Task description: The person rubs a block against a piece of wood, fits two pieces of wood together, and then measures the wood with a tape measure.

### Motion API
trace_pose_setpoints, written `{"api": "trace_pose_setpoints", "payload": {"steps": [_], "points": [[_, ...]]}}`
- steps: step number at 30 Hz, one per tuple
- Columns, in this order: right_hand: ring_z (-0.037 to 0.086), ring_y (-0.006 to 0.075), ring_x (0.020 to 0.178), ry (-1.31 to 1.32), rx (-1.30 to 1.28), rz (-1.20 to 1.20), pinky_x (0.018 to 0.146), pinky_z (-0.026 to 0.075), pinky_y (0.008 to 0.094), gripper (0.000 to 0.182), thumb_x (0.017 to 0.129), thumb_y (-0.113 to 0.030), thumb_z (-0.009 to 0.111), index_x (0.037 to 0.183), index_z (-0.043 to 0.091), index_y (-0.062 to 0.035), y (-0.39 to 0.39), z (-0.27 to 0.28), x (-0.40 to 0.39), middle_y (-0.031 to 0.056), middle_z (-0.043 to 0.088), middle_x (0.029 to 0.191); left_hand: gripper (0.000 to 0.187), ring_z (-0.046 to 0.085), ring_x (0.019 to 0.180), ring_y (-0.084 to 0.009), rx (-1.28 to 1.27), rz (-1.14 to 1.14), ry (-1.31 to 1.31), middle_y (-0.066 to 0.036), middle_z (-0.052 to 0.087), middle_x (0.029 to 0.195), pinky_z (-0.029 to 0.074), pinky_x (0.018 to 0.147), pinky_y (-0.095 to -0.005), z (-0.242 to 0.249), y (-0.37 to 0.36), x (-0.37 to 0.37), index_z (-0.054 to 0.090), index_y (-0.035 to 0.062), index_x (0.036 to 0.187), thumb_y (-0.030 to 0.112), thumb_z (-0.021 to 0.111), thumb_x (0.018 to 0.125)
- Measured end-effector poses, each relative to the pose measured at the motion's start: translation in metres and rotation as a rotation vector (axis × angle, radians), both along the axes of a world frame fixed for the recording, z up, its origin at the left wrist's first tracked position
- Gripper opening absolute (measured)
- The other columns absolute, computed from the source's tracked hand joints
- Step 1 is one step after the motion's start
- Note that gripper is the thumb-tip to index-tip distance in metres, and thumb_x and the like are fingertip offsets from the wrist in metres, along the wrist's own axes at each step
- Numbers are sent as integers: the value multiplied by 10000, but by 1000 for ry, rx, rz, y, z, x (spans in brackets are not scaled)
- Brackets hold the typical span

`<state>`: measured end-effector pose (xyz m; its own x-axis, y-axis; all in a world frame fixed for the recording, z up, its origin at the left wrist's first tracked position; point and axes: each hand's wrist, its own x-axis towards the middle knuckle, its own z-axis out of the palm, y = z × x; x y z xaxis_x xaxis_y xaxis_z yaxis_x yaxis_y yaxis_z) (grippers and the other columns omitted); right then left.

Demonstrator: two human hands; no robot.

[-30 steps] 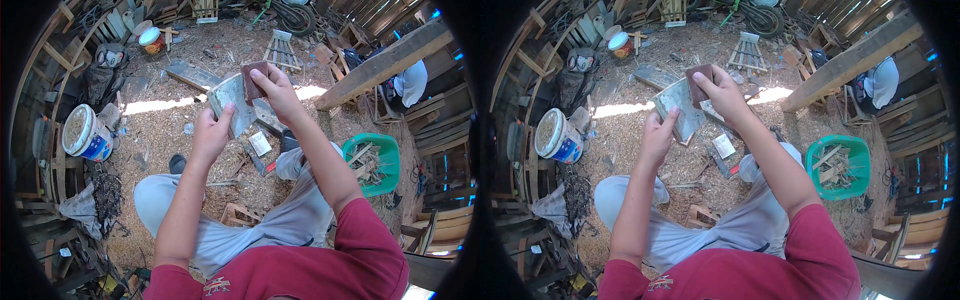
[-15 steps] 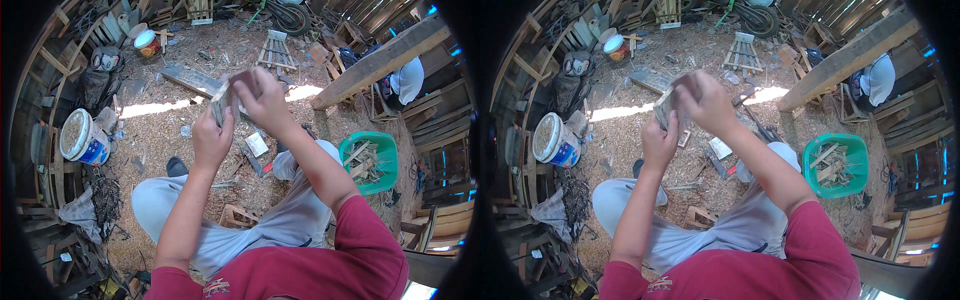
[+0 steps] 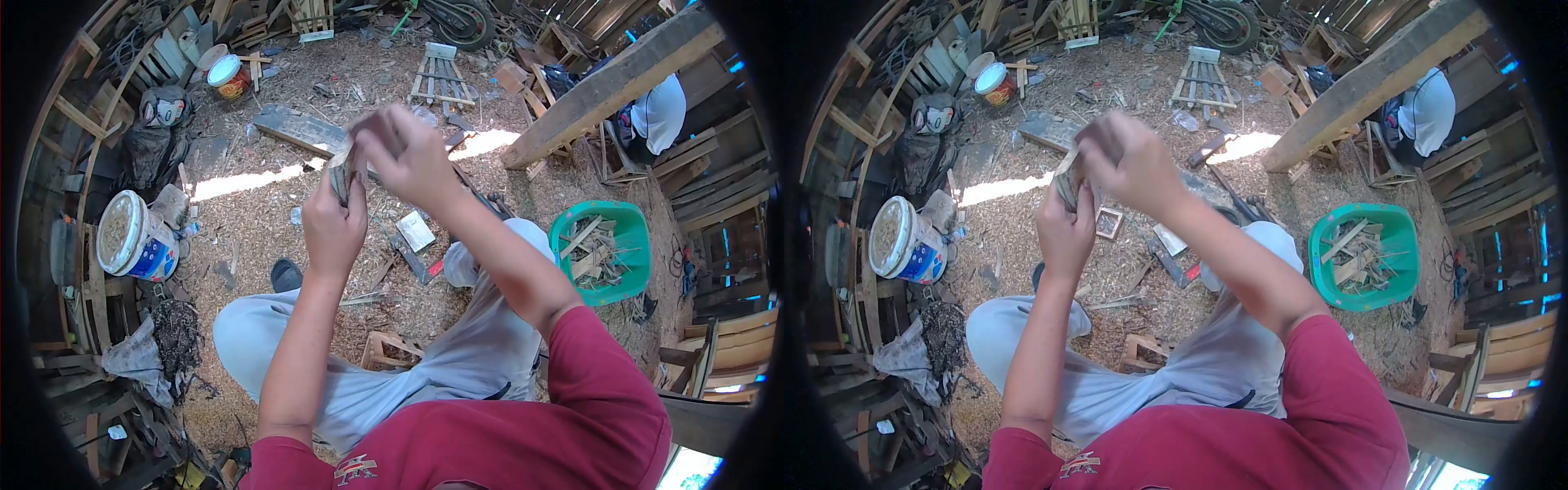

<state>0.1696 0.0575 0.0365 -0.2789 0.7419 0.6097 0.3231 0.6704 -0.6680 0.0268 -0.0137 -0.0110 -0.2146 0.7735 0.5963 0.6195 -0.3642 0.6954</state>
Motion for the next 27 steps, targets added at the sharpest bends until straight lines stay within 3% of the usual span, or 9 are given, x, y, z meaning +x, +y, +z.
{"api": "trace_pose_setpoints", "payload": {"steps": [2,6,9,12,15,18,21,25,27], "points": [[640,398,721,25,95,45,652,504,459,301,930,-246,749,912,585,5,-13,1,-4,200,613,771,198,722,652,-303,-83,-23,-27,-193,724,791,528,608,-403,5,-3,-5,682,-52,1113,115,656,1010],[651,398,738,-87,-130,-83,654,507,454,312,918,-256,755,913,575,-1,18,-7,2,193,607,791,194,732,683,-333,-100,-16,-39,-211,729,812,531,622,-406,0,-5,-2,678,-57,1110,103,658,1001],[654,391,731,80,103,48,640,503,456,321,933,-266,737,873,574,4,-17,3,-8,204,616,781,188,729,698,-338,-76,-15,-63,-206,729,821,532,641,-415,11,-7,-4,679,-54,1108,100,659,1002],[659,380,744,-5,-96,-14,653,507,450,309,920,-263,749,902,586,-2,8,-4,-2,191,610,784,185,727,708,-342,-127,10,-32,-199,725,823,530,647,-415,12,-12,-2,679,-47,1112,93,662,993],[644,370,705,13,-30,-11,638,506,445,306,916,-262,752,896,586,-5,5,-4,-4,193,620,793,310,729,781,-431,-101,-18,-48,-247,725,902,556,674,-470,9,-7,-4,670,-18,1255,97,666,967],[643,343,692,80,24,62,636,504,441,287,925,-248,744,890,587,-10,-1,-13,-8,193,640,817,336,733,775,-420,-110,-8,-36,-241,728,899,555,667,-469,12,-7,-7,654,-31,1274,94,670,962],[640,327,688,-15,-179,-60,643,507,431,284,917,-253,751,906,606,-8,19,-4,-2,186,636,825,334,734,783,-412,-156,-10,-32,-237,728,895,556,673,-464,9,-5,-4,656,-32,1268,98,674,961],[644,325,685,36,20,34,634,508,431,272,930,-237,733,892,608,1,-7,-1,-7,182,637,786,301,728,772,-409,-108,1,-37,-237,724,882,557,687,-465,11,0,-8,667,-32,1244,125,671,987],[649,327,689,72,-83,-16,643,514,429,276,924,-249,733,908,614,-1,8,-3,-8,177,625,767,345,739,798,-407,-141,-7,-1,-234,733,919,568,710,-461,7,0,-5,651,-35,1291,110,672,978]]}}
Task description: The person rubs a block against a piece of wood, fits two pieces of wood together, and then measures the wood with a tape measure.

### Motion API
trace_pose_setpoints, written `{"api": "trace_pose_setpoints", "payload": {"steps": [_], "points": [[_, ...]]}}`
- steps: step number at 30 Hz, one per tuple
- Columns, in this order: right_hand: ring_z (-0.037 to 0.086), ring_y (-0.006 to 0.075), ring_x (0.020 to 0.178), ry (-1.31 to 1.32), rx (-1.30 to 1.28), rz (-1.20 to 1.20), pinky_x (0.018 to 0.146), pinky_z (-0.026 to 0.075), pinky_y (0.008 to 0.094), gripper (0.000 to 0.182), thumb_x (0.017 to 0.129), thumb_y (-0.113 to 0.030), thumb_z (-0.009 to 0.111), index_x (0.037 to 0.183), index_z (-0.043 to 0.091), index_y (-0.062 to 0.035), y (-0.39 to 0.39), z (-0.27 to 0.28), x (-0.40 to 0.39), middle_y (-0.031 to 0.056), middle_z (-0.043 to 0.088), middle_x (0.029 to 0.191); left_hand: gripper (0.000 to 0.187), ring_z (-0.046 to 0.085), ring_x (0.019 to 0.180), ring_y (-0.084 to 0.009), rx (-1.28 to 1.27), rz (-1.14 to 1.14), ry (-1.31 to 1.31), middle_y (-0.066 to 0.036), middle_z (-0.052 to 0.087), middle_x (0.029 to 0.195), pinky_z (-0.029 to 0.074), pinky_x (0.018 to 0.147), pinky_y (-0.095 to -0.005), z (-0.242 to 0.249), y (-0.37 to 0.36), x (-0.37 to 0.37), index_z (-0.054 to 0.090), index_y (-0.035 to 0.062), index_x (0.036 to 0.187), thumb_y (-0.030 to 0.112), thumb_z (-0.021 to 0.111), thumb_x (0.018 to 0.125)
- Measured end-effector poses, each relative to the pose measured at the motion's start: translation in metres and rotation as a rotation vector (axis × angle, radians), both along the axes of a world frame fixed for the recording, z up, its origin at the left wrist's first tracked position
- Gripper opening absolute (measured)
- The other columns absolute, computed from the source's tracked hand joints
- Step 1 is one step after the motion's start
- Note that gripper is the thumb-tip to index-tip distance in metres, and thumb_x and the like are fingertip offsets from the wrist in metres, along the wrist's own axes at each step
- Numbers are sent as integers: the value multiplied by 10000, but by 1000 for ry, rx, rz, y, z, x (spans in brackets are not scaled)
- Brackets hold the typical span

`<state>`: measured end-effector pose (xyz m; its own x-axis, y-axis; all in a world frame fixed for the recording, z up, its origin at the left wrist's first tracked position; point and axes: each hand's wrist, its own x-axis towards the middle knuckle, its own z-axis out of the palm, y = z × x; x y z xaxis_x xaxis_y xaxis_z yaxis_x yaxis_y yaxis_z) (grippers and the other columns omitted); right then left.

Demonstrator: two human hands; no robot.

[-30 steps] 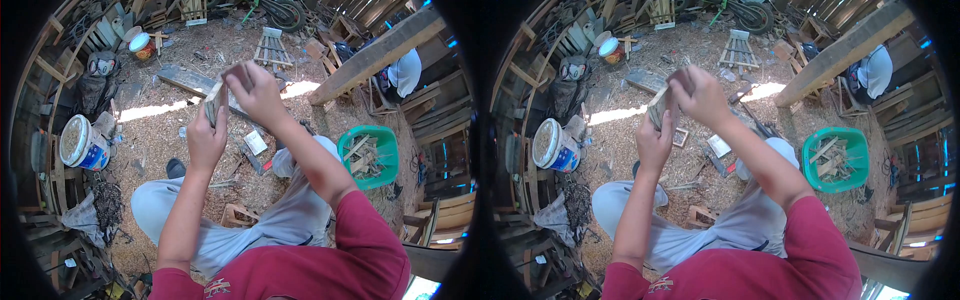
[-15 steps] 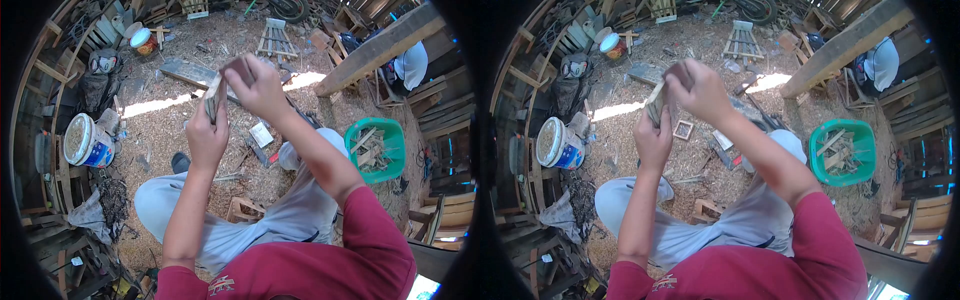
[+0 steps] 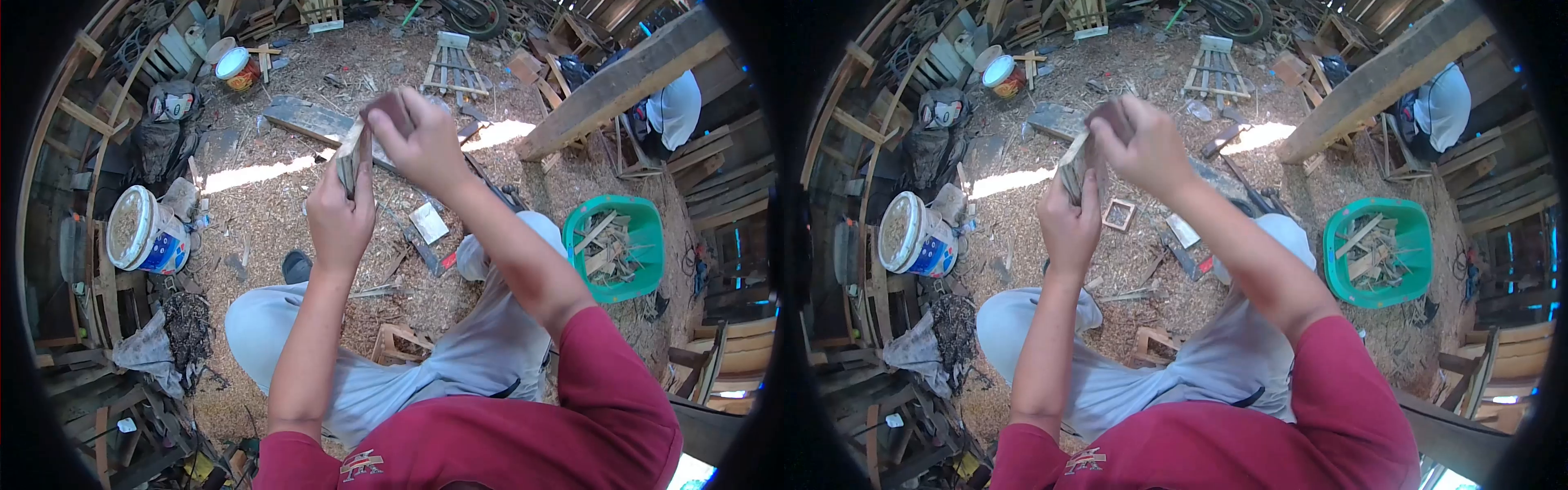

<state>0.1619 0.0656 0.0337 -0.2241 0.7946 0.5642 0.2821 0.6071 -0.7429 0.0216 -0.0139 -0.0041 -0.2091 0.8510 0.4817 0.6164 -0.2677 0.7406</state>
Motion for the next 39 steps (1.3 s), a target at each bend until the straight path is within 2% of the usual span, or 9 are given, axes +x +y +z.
{"api": "trace_pose_setpoints", "payload": {"steps": [8,9,14,16,21,27,30,33,39], "points": [[642,328,675,-71,-48,-37,621,499,421,296,932,-287,725,913,624,-9,5,-7,6,162,620,764,345,747,793,-388,-85,3,9,-229,735,908,571,698,-436,2,-5,2,653,-32,1293,85,671,970],[642,324,673,-74,-30,-38,619,498,418,299,933,-289,724,900,622,-10,7,-4,7,161,619,761,156,695,645,-236,10,29,-17,-160,688,748,504,599,-372,0,-1,7,671,-44,1061,96,670,992],[619,235,622,-19,82,-20,592,487,378,322,945,-315,735,905,638,-10,-2,-13,1,130,640,731,196,726,686,-295,13,17,-23,-189,723,813,533,623,-394,1,-5,0,680,-44,1123,103,672,994],[636,271,644,-95,-22,-61,596,495,395,314,937,-304,735,906,636,-8,7,-9,7,150,644,756,248,729,748,-380,-135,22,-49,-213,711,852,550,667,-440,-2,-5,4,669,-22,1195,72,668,966],[658,352,709,-15,50,19,641,520,429,289,912,-266,739,890,626,-2,-6,-5,2,178,641,766,246,722,737,-388,-14,-15,-25,-232,707,851,546,665,-440,1,-9,1,669,-25,1176,125,675,982],[637,359,671,38,172,72,598,487,450,289,922,-264,730,880,618,-1,-25,-2,-1,163,601,719,220,719,731,-389,0,-1,-26,-228,705,845,540,660,-444,-2,-3,1,670,-16,1157,92,672,965],[638,371,691,-35,-100,-40,613,488,447,279,909,-251,751,899,616,-7,2,-9,7,169,601,743,179,713,713,-386,-58,-6,-52,-219,701,826,533,646,-441,-2,-8,3,670,-14,1115,90,670,969],[648,378,692,18,91,7,619,501,445,299,921,-262,739,877,598,-2,-10,-6,4,184,610,747,169,714,699,-389,30,2,-51,-216,706,817,531,639,-445,-2,-3,7,678,-14,1102,96,678,974],[652,398,707,-91,-77,-101,642,514,451,298,912,-271,753,882,602,-16,8,-14,9,192,632,785,200,726,733,-280,-53,-8,-11,-184,741,882,538,687,-379,-3,-8,4,682,-44,1154,86,661,1003]]}}
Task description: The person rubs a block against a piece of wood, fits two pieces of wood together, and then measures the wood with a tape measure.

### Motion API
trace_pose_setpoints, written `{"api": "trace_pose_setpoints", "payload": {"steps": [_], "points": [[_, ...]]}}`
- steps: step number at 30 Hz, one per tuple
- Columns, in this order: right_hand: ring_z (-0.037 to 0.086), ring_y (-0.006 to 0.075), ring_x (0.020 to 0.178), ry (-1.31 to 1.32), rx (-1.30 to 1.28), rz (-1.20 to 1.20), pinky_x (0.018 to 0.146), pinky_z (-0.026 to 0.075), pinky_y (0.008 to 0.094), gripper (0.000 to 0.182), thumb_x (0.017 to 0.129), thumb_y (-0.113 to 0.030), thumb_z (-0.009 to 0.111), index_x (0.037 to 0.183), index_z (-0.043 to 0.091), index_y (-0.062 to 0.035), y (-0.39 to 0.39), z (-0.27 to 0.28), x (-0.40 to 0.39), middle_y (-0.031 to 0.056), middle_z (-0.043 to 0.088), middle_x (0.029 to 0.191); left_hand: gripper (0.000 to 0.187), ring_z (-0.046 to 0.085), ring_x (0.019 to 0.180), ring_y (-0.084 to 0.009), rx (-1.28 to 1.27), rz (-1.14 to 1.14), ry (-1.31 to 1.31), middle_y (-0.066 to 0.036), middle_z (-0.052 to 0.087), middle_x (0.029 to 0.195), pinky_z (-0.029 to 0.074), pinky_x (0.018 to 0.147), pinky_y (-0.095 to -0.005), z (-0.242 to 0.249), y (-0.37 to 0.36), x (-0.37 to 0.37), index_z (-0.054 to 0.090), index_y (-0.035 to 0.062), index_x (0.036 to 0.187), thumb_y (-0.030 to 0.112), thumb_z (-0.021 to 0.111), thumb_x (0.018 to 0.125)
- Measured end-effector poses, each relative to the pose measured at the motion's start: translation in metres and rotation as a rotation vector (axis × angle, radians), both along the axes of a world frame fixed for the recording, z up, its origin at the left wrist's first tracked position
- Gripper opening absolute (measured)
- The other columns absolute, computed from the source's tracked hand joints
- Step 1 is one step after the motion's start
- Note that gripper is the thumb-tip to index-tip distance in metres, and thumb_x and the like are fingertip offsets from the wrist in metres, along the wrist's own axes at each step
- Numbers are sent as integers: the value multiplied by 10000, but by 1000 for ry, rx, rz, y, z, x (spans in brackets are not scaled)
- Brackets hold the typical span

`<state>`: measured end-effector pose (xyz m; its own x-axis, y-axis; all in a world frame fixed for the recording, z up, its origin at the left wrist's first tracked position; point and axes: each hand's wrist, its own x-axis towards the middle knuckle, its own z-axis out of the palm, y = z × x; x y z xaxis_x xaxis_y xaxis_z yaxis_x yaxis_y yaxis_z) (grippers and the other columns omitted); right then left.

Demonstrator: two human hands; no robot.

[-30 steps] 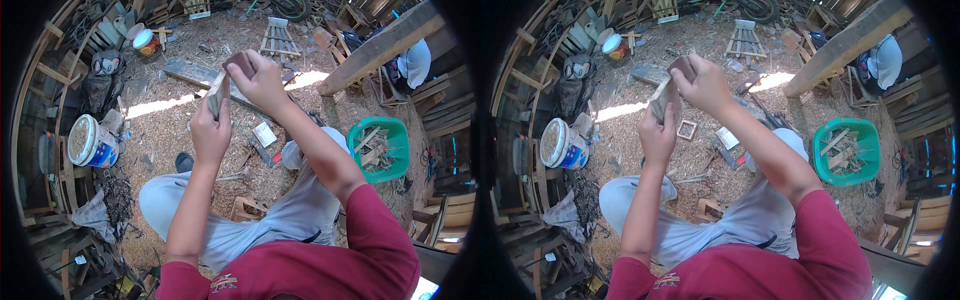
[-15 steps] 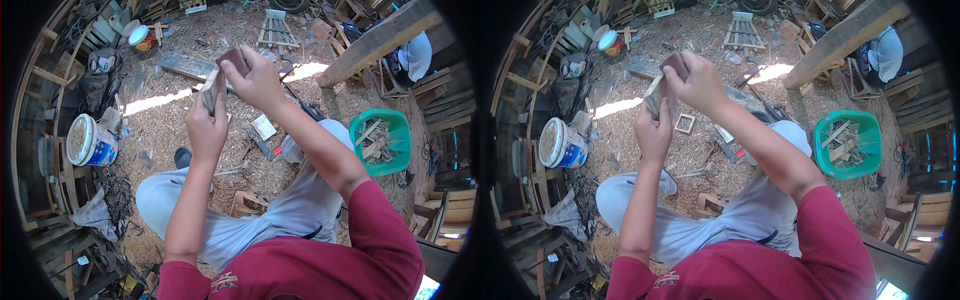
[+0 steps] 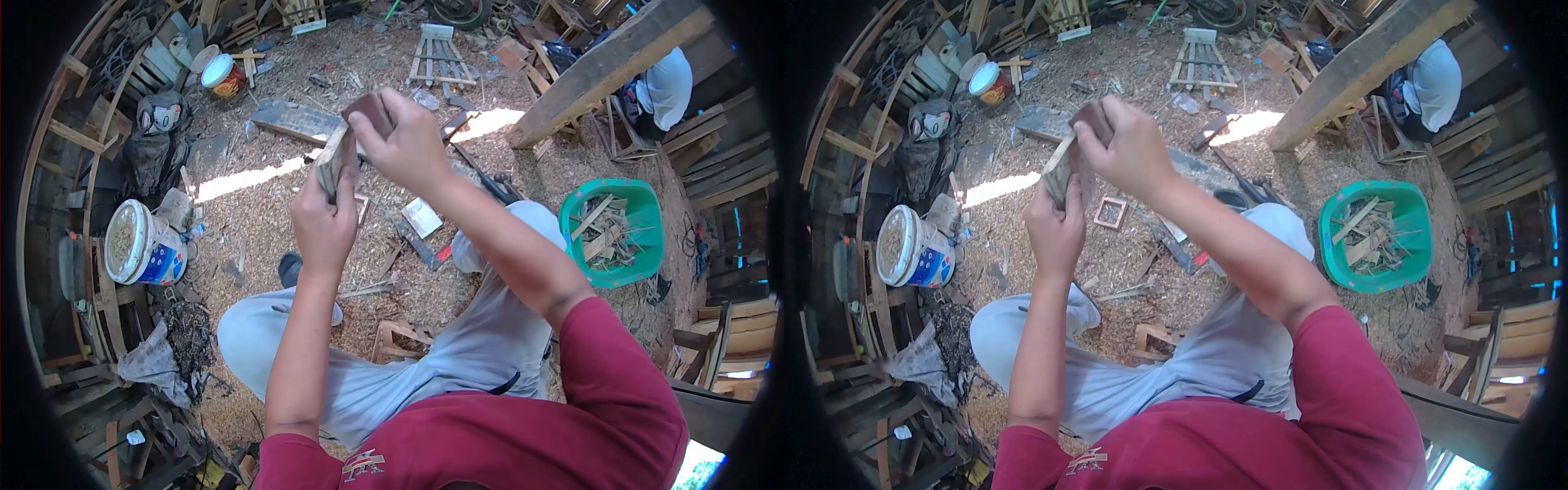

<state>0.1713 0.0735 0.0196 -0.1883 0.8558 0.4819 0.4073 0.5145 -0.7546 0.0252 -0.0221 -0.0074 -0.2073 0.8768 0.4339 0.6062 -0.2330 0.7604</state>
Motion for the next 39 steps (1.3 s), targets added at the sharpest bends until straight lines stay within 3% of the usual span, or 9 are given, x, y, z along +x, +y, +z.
{"api": "trace_pose_setpoints", "payload": {"steps": [3,4,7,8,16,19,25,34,39], "points": [[670,380,720,148,194,75,648,525,437,300,915,-281,750,877,626,-10,-23,4,-5,205,633,766,227,735,797,-221,-6,-7,-84,-166,756,916,552,726,-359,7,0,-4,677,-57,1157,131,671,1029],[705,312,735,116,174,36,649,540,393,301,935,-294,734,932,661,-2,-12,1,-5,196,673,795,235,735,828,-208,-37,-1,-116,-160,759,938,557,743,-352,5,-2,-6,673,-62,1162,137,667,1038],[722,219,763,141,-427,-39,664,552,348,318,963,-300,707,1031,689,10,35,-2,12,162,725,877,262,717,935,-166,-60,-74,-413,-134,756,1050,564,820,-322,0,0,2,651,-65,1202,158,642,1066],[707,153,772,265,-395,-13,658,552,328,330,1001,-302,675,1085,696,16,35,0,15,118,747,937,260,720,925,-169,-48,-84,-516,-135,758,1035,564,826,-320,5,3,8,654,-62,1194,163,644,1064],[676,110,823,362,-238,72,710,536,317,257,1044,-267,638,1074,667,-14,14,-1,13,77,735,920,312,659,1016,-116,-66,-252,-959,-80,700,1155,533,892,-291,4,6,-4,584,-16,1299,235,545,1119],[683,150,787,322,-171,109,691,529,328,226,1022,-241,660,1027,650,-15,5,6,13,101,721,884,312,652,1010,-109,8,-243,-979,-77,697,1152,526,878,-281,9,5,0,585,-12,1301,238,501,1134],[649,362,711,-44,362,131,640,513,404,169,905,-135,753,979,645,-29,-12,20,-1,145,626,819,323,656,976,-109,-3,-111,-699,-81,704,1099,527,850,-287,10,1,-8,592,-6,1275,264,473,1144],[628,289,675,-90,348,235,589,487,395,133,861,-80,787,974,721,-58,-31,12,-23,112,595,797,351,635,972,-96,26,-16,-614,-58,690,1090,518,857,-274,7,5,-25,605,7,1287,301,468,1151],[686,338,759,-183,303,297,645,541,430,153,868,-115,772,939,648,-61,-37,8,-19,126,648,859,350,672,1022,-130,-8,-4,-737,-79,700,1111,544,884,-297,11,5,-32,598,1,1287,298,476,1147]]}}
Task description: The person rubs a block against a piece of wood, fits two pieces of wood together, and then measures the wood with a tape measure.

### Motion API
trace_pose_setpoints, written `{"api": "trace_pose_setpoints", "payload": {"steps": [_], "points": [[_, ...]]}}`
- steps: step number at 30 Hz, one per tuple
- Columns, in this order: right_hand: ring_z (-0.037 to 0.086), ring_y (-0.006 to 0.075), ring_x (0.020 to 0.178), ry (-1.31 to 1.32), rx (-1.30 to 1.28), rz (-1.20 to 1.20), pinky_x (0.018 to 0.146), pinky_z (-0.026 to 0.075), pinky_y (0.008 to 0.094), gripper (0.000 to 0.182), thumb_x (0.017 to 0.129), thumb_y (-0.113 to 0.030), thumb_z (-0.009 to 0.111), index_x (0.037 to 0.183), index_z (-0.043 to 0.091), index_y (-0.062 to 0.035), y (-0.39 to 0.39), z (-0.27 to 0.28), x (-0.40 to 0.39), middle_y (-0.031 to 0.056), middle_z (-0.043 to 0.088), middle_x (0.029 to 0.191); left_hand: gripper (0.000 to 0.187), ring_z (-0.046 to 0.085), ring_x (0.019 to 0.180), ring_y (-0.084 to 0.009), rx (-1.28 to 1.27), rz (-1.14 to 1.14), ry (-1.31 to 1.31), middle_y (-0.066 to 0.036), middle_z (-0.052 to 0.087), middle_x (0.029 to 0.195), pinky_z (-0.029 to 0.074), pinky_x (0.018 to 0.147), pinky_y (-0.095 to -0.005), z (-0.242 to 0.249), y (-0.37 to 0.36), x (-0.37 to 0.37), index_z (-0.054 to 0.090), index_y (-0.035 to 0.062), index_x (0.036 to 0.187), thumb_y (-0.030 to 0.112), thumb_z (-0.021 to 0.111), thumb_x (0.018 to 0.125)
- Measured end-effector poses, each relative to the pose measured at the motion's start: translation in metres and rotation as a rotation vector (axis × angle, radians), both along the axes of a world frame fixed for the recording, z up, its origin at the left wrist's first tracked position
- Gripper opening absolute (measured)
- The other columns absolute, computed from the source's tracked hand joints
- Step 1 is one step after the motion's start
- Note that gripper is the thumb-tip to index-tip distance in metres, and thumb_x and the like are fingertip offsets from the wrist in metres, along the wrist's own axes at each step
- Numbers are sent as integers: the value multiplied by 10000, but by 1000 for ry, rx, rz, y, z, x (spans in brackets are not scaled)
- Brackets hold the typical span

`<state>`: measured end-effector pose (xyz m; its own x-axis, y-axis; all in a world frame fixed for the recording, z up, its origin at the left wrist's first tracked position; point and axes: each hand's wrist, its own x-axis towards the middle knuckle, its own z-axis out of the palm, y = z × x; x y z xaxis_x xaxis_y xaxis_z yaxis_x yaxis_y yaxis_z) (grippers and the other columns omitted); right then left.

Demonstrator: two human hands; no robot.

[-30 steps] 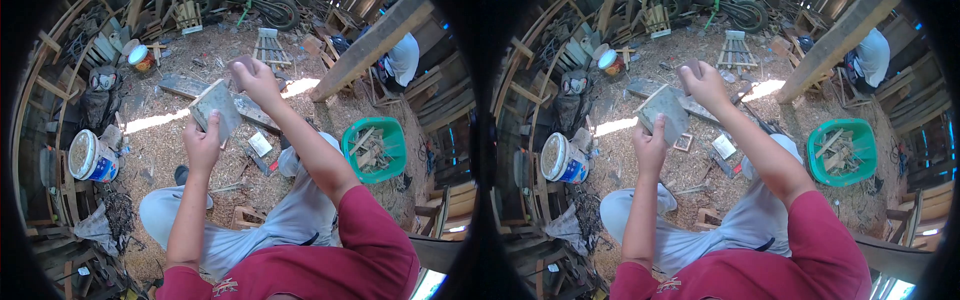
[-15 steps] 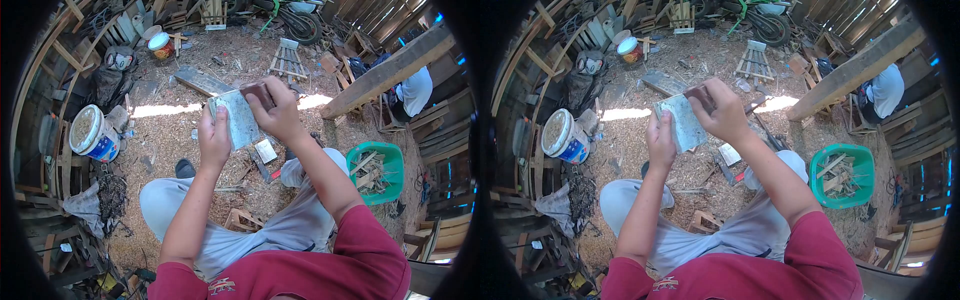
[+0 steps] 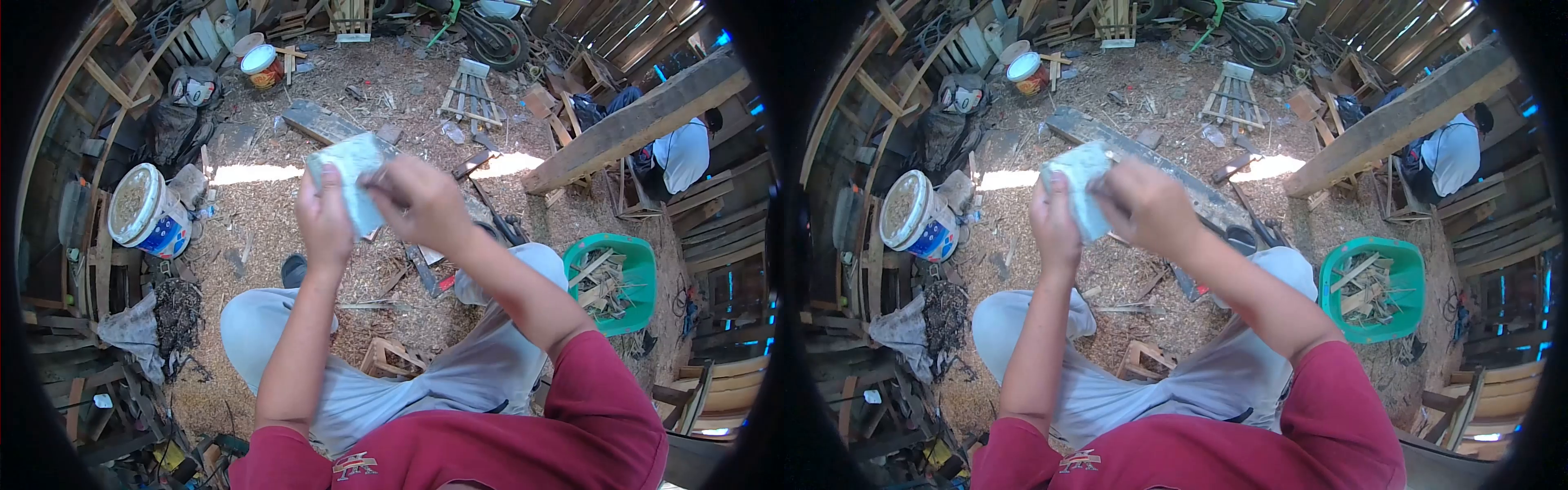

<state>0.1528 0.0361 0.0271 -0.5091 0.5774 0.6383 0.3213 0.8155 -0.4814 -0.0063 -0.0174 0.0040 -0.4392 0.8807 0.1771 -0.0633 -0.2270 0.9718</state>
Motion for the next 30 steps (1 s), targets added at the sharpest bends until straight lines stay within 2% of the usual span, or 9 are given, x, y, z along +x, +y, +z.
{"api": "trace_pose_setpoints", "payload": {"steps": [5,8,9,12,16,17,23,26,30], "points": [[659,274,706,10,-48,-139,653,527,391,186,925,-148,757,1040,657,-42,15,-15,-2,115,650,843,354,694,962,-128,69,116,-207,-90,703,1125,575,826,-300,5,12,-27,565,-15,1292,291,457,1150],[660,252,759,164,-451,-189,670,521,391,240,961,-217,735,950,598,-21,37,-14,15,137,657,868,307,692,980,-124,109,86,-234,-97,700,1138,576,834,-295,17,6,-21,547,-4,1283,263,485,1143],[629,193,758,245,-513,-129,698,502,355,227,977,-210,722,1030,624,-12,34,-9,19,117,660,872,306,695,984,-131,104,70,-232,-97,699,1145,578,840,-299,15,5,-22,538,-4,1291,258,503,1137],[627,183,768,408,-514,40,720,500,335,254,977,-221,731,1110,644,-23,22,-6,17,99,662,893,299,699,987,-140,78,9,-250,-97,700,1152,581,846,-303,8,5,-23,518,6,1295,243,561,1119],[647,242,938,223,-148,127,784,530,364,274,897,-27,757,1143,636,-31,7,12,18,109,637,1026,297,693,970,-122,53,-60,-339,-90,705,1129,576,830,-286,17,4,-13,512,28,1260,247,624,1094],[644,297,994,229,-167,145,819,542,396,316,864,51,743,1148,622,-17,-1,16,16,123,621,1070,306,692,967,-120,56,-67,-362,-87,706,1124,574,826,-283,19,4,-11,513,29,1256,255,635,1090],[664,308,996,222,-199,135,820,571,386,327,892,38,729,1184,588,-1,2,4,13,146,598,1120,311,664,951,-98,-10,-28,-94,-79,707,1095,545,811,-264,8,3,-5,526,37,1207,262,686,1064],[630,244,1042,356,-304,80,903,516,371,299,938,11,727,1205,592,0,16,17,18,110,604,1111,307,665,937,-95,50,-61,-155,-75,708,1074,543,800,-263,11,0,17,530,33,1188,258,694,1059],[636,251,1026,249,-279,168,915,506,358,262,970,-23,713,1200,591,4,-1,6,15,131,607,1099,319,690,898,-115,-17,-28,-286,-92,714,1066,575,778,-292,9,10,-2,527,18,1183,273,679,1066]]}}
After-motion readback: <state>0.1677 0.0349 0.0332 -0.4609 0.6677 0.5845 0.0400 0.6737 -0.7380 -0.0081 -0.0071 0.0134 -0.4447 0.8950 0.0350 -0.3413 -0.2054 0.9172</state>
